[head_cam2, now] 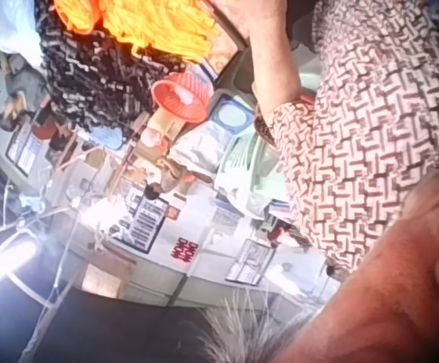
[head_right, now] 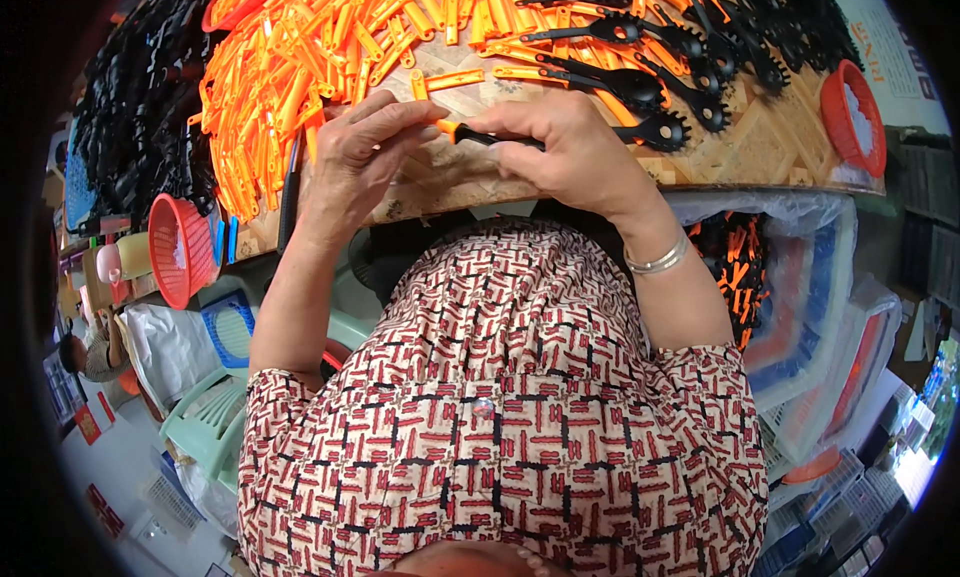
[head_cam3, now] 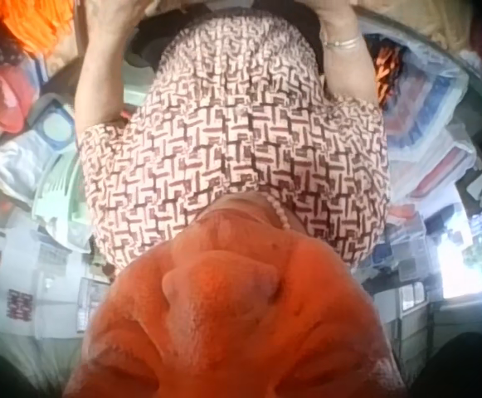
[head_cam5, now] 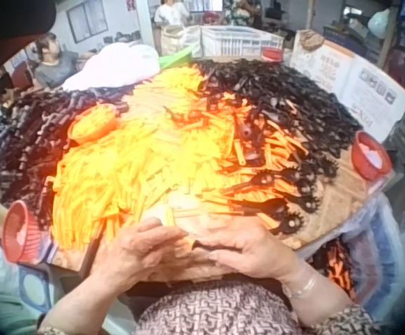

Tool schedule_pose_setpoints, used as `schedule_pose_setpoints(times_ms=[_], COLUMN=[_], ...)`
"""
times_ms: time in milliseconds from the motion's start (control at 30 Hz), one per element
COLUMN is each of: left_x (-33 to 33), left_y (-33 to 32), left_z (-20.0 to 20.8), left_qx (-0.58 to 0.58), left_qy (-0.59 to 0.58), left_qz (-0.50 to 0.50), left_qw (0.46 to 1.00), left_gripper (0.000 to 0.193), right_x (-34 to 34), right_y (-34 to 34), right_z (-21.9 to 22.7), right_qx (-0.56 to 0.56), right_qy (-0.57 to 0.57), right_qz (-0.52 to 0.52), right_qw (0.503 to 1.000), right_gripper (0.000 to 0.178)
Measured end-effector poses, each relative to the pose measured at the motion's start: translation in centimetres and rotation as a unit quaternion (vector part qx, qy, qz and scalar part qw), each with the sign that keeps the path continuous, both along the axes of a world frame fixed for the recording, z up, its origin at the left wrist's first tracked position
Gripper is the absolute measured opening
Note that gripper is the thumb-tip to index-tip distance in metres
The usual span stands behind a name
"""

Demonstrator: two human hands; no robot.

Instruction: The person assembles small plastic components by hand at a workbench. They repeatedly pick up orange plastic handles and black plastic heads, fit them together, and place the finished units on the table. The person occasionally uses a hammer to secure the parts.

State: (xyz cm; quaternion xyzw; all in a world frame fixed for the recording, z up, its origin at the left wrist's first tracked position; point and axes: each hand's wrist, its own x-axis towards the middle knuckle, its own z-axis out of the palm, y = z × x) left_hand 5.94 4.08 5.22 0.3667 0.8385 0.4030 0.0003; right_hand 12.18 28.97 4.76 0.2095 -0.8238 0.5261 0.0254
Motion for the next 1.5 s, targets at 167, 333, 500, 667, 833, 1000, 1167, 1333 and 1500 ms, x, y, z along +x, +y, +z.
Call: schedule_pose_setpoints(times_ms=[167, 333, 500, 667, 833, 1000, 1167, 1333, 1500], left_x=[-3.4, -6.9, -8.4, -7.6, -4.4, -1.7, -0.6, -0.1, -0.5], left_y=[-0.8, -1.2, -0.4, -1.2, 0.3, 2.2, 2.8, 2.7, 2.3], left_z=[0.0, -1.4, -3.0, -2.7, -2.1, -2.4, -1.9, -1.5, -2.3], left_qx=[0.006, -0.194, -0.239, -0.054, 0.088, 0.074, 0.071, 0.085, 0.13], left_qy=[0.065, 0.236, 0.284, 0.171, -0.071, -0.079, -0.078, -0.145, -0.106], left_qz=[0.131, 0.189, 0.196, 0.215, 0.176, 0.142, 0.142, 0.12, 0.109], left_qw=[0.989, 0.933, 0.908, 0.96, 0.978, 0.984, 0.984, 0.978, 0.98], left_gripper=[0.028, 0.024, 0.022, 0.014, 0.017, 0.023, 0.02, 0.018, 0.018], right_x=[0.2, -0.1, -0.6, -2.8, -9.9, -16.2, -18.8, -22.3, -21.1], right_y=[0.3, 3.8, 3.5, 4.9, 11.4, 14.6, 12.0, 12.4, 12.6], right_z=[0.6, 0.7, 0.0, 0.4, 0.5, 0.5, 2.0, 0.1, 0.4], right_qx=[0.158, 0.393, 0.413, 0.358, 0.314, 0.4, 0.408, 0.393, 0.205], right_qy=[0.169, 0.258, 0.286, 0.286, 0.206, 0.206, 0.158, 0.154, 0.192], right_qz=[-0.134, -0.211, -0.247, -0.25, -0.269, -0.352, -0.34, -0.388, -0.399], right_qw=[0.964, 0.857, 0.829, 0.853, 0.887, 0.821, 0.833, 0.82, 0.873], right_gripper=[0.029, 0.027, 0.026, 0.027, 0.017, 0.02, 0.027, 0.033, 0.021])
